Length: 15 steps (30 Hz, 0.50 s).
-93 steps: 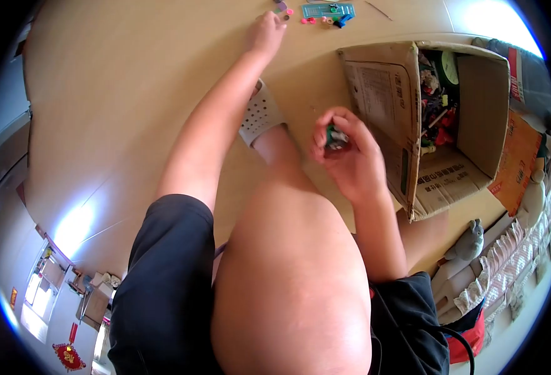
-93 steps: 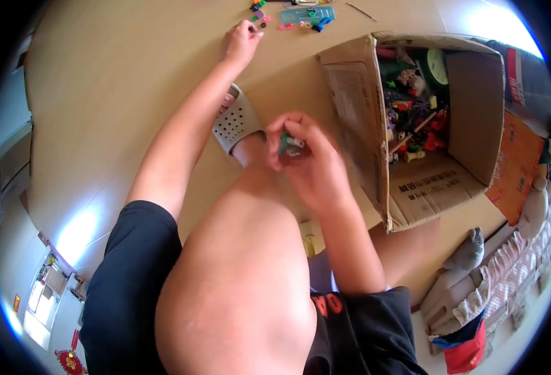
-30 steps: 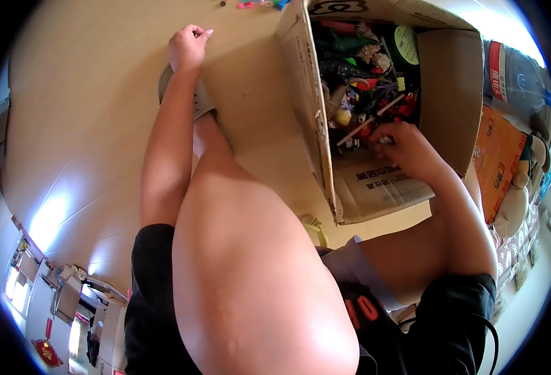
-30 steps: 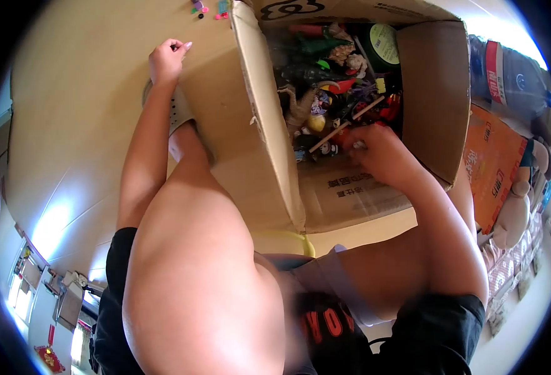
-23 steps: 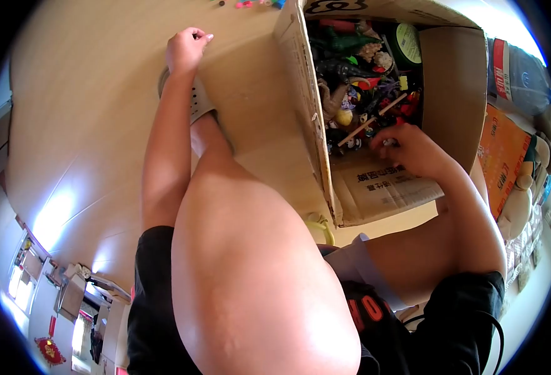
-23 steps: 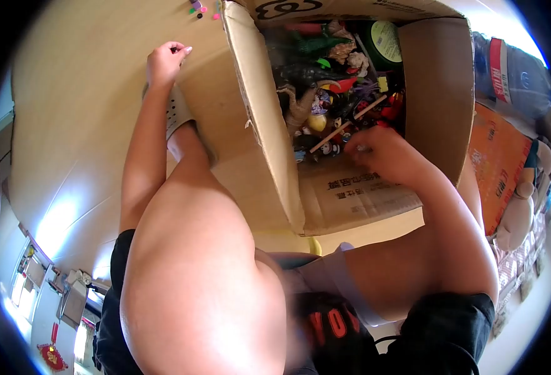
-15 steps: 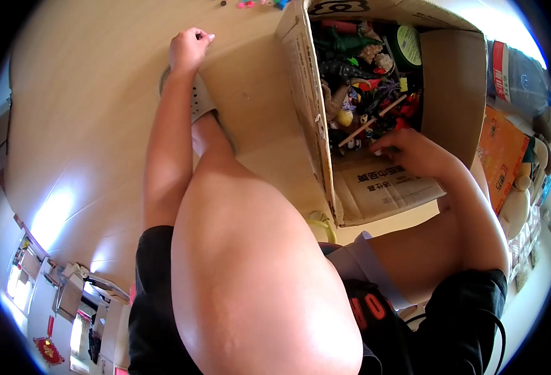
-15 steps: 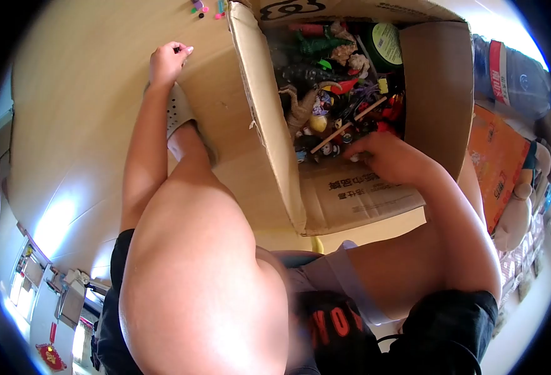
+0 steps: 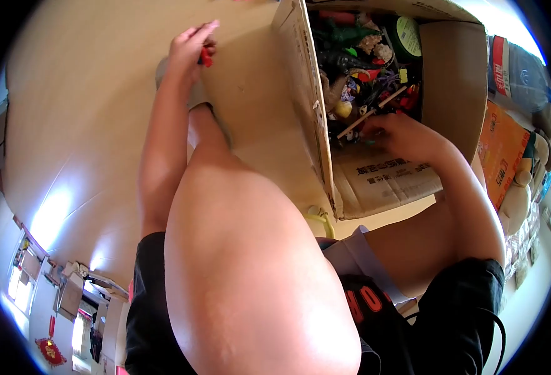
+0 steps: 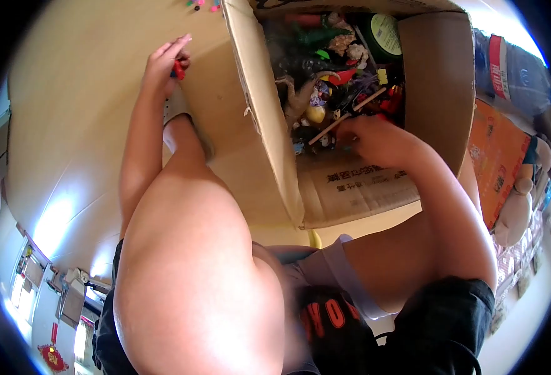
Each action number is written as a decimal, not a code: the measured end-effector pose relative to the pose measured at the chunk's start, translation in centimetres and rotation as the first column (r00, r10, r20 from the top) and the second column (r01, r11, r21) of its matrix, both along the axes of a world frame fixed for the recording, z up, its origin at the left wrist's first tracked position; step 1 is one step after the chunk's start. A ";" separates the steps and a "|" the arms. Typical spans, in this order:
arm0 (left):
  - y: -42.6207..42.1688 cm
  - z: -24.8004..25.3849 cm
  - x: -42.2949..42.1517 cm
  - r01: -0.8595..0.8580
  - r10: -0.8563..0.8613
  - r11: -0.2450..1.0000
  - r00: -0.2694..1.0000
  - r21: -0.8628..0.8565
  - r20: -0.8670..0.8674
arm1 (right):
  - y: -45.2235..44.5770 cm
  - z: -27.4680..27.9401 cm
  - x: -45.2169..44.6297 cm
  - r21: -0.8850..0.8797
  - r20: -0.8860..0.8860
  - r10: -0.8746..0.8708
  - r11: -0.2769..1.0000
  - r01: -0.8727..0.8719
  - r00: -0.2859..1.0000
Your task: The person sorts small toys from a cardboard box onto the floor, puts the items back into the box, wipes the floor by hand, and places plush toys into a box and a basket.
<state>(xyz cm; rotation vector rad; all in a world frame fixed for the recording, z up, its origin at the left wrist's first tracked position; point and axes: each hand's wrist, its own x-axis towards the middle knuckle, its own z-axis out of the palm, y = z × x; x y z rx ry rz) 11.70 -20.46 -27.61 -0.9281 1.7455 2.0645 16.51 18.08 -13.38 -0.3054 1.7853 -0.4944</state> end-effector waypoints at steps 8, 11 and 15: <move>4.5 15.1 2.2 0.200 -0.159 0.974 0.936 0.104 -0.315 | -0.5 2.5 -1.8 0.055 -0.101 -0.020 0.998 0.026 0.995; 8.0 20.2 3.4 0.257 -0.409 0.890 0.813 -0.376 -0.413 | 0.0 4.3 -3.3 0.079 -0.264 0.015 0.997 0.006 0.964; 12.2 20.8 2.8 0.343 -0.790 0.610 0.200 -0.714 -0.579 | 0.3 5.8 -3.6 0.080 -0.293 -0.082 0.991 0.110 0.952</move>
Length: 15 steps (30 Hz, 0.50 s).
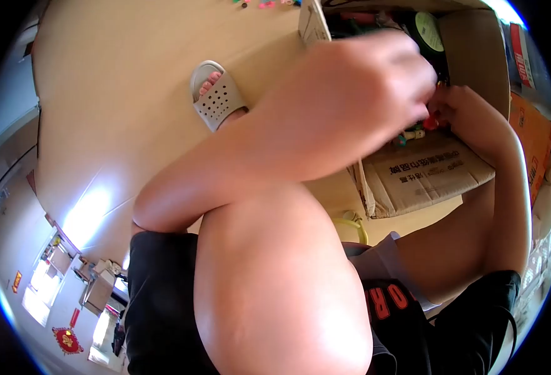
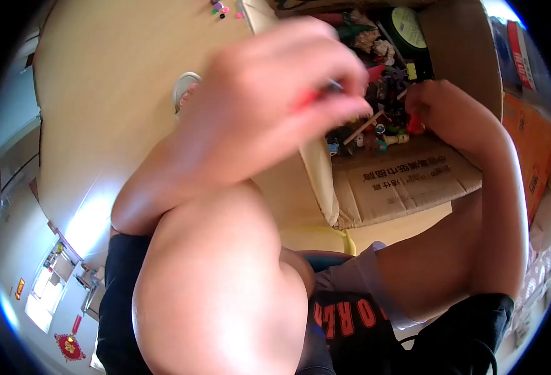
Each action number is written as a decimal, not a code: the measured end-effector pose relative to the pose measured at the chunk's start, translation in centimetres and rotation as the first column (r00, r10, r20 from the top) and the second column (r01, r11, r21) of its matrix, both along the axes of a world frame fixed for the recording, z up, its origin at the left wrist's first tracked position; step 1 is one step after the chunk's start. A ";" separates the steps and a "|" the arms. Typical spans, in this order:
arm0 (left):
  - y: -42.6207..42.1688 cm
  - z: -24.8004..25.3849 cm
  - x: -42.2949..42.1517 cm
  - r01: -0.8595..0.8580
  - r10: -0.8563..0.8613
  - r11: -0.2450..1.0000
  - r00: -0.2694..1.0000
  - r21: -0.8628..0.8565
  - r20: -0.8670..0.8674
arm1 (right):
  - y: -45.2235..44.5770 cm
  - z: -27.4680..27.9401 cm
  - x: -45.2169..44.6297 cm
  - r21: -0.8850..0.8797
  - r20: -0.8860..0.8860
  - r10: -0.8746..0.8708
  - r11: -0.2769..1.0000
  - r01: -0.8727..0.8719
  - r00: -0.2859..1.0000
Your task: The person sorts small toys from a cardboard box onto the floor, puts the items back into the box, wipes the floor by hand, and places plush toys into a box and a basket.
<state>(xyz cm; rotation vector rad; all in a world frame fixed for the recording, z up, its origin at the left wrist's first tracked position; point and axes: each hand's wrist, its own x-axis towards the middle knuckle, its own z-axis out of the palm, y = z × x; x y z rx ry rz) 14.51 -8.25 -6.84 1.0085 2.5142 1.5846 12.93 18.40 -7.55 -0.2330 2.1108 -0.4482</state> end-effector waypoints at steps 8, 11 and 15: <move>9.1 -2.4 -1.4 0.435 -0.219 0.900 0.490 -0.020 0.844 | 0.9 -0.9 0.6 -0.092 -0.082 -0.166 0.983 0.159 0.983; 10.5 -4.2 -1.4 0.393 -0.133 0.916 0.491 -0.083 0.861 | 2.8 -2.8 2.1 -0.179 -0.021 -0.302 0.939 0.294 0.953; 8.4 -3.1 -1.1 0.377 -0.144 0.926 0.307 0.018 0.941 | 0.5 -0.1 1.2 -0.099 0.109 -0.206 0.971 0.216 0.973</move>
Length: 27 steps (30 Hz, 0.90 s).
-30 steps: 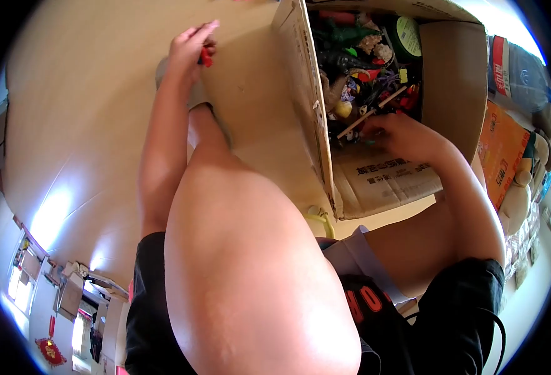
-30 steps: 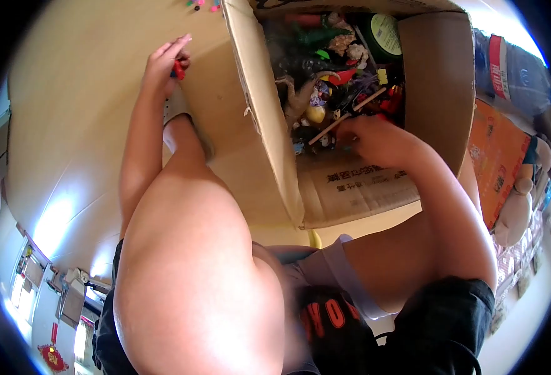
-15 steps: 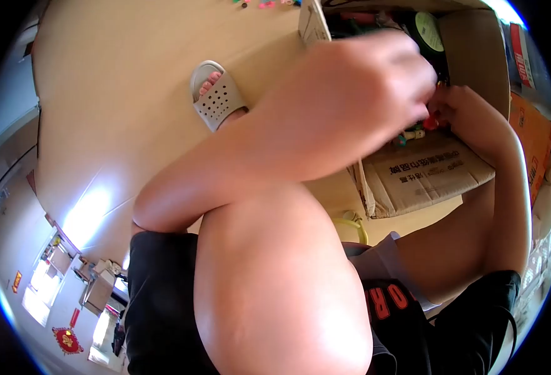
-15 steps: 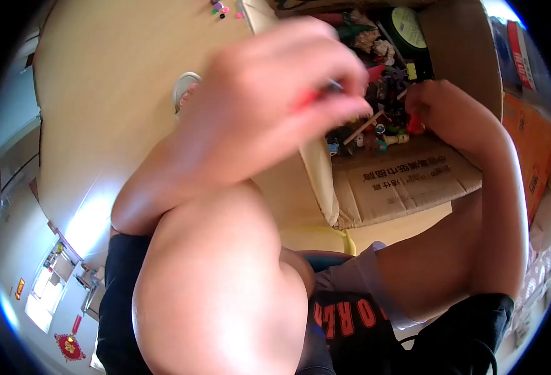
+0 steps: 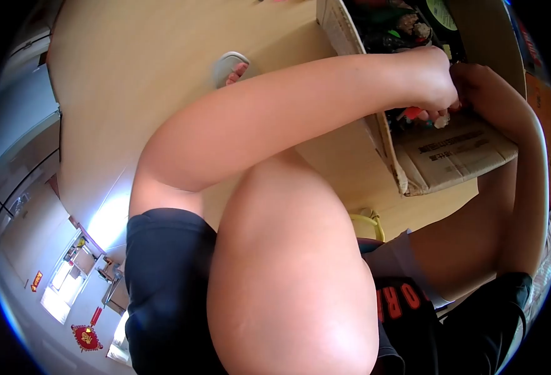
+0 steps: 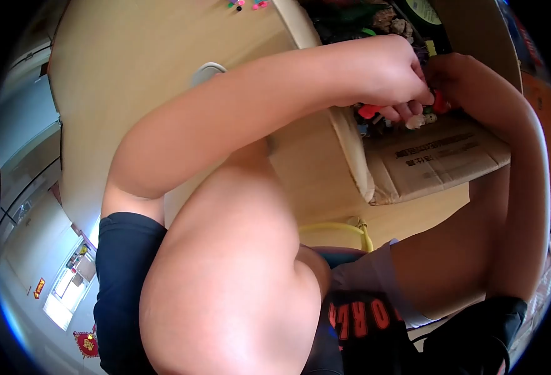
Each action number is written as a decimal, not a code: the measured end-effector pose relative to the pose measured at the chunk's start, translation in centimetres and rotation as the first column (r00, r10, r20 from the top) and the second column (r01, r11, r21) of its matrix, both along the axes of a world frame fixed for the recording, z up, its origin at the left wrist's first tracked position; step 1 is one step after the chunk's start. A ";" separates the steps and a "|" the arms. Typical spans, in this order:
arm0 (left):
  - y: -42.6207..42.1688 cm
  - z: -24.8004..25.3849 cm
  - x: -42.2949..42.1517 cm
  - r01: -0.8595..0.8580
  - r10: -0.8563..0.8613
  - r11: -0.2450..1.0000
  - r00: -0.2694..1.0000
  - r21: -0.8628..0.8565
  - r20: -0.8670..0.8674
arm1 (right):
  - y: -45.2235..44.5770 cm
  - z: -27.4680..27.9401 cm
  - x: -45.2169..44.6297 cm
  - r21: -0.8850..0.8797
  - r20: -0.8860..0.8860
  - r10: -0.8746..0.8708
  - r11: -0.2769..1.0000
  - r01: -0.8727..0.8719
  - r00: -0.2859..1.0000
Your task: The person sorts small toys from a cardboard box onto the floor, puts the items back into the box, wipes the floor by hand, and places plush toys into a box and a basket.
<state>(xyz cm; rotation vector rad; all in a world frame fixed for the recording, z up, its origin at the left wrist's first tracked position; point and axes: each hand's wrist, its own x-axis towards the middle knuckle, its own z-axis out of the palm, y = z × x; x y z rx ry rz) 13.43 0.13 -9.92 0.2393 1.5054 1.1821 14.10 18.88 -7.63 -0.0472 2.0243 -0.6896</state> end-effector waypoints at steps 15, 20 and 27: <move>1.7 0.8 0.4 -0.157 0.130 0.986 0.924 0.048 0.359 | -0.2 2.1 -0.6 -0.173 0.002 -0.216 0.962 0.213 0.976; 4.5 -0.3 1.8 -0.129 0.110 0.991 0.921 0.027 0.373 | 1.6 1.1 -0.7 -0.154 -0.092 -0.290 0.949 0.274 0.953; 3.4 1.0 1.2 -0.221 0.237 0.971 0.932 -0.089 0.273 | 0.5 2.2 0.1 -0.108 -0.151 -0.240 0.968 0.225 0.959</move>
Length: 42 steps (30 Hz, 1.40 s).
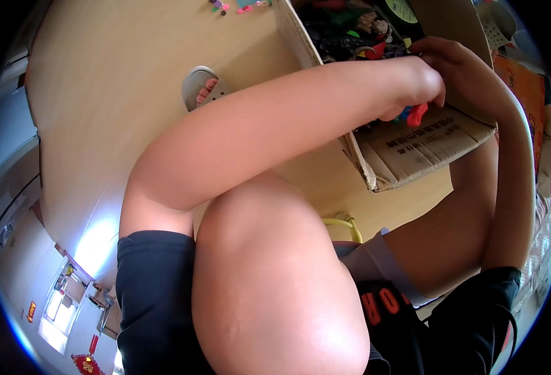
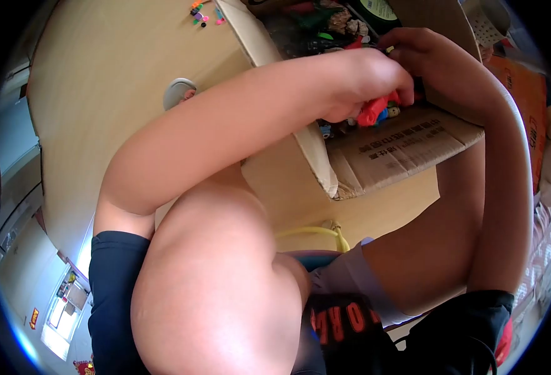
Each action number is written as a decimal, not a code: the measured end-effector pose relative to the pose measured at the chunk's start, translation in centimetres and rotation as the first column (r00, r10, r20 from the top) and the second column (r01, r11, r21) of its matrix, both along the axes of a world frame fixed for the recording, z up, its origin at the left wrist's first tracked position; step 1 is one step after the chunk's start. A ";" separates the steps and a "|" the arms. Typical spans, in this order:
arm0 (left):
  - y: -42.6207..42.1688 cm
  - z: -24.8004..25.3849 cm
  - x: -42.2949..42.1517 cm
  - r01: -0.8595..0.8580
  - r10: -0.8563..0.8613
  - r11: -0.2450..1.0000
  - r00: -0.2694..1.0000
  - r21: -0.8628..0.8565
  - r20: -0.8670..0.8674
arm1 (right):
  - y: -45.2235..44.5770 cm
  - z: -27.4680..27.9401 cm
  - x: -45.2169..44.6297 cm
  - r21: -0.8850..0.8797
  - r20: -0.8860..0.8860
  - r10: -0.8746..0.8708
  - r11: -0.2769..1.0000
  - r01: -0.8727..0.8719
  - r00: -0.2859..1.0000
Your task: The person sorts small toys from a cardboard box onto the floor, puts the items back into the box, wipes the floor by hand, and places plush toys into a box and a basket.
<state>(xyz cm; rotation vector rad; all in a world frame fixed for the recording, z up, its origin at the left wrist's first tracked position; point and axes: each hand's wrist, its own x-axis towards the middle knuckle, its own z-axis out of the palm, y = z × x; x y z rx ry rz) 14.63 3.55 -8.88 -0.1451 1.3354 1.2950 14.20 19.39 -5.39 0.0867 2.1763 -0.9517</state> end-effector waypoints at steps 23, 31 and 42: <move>-16.6 1.7 -8.7 -0.458 0.864 0.368 0.491 0.809 -0.115 | -0.6 2.3 -1.4 0.113 -0.221 0.224 0.973 -0.203 0.949; -28.4 -5.9 -6.9 -0.921 0.984 -0.159 -0.177 0.355 -0.016 | -1.0 3.3 -2.5 0.031 -0.016 -0.047 0.998 0.048 0.999; -24.4 -12.7 -8.5 -0.929 0.958 0.280 0.252 0.243 -0.140 | -10.0 6.3 -6.6 0.298 -0.400 0.469 0.879 -0.372 0.787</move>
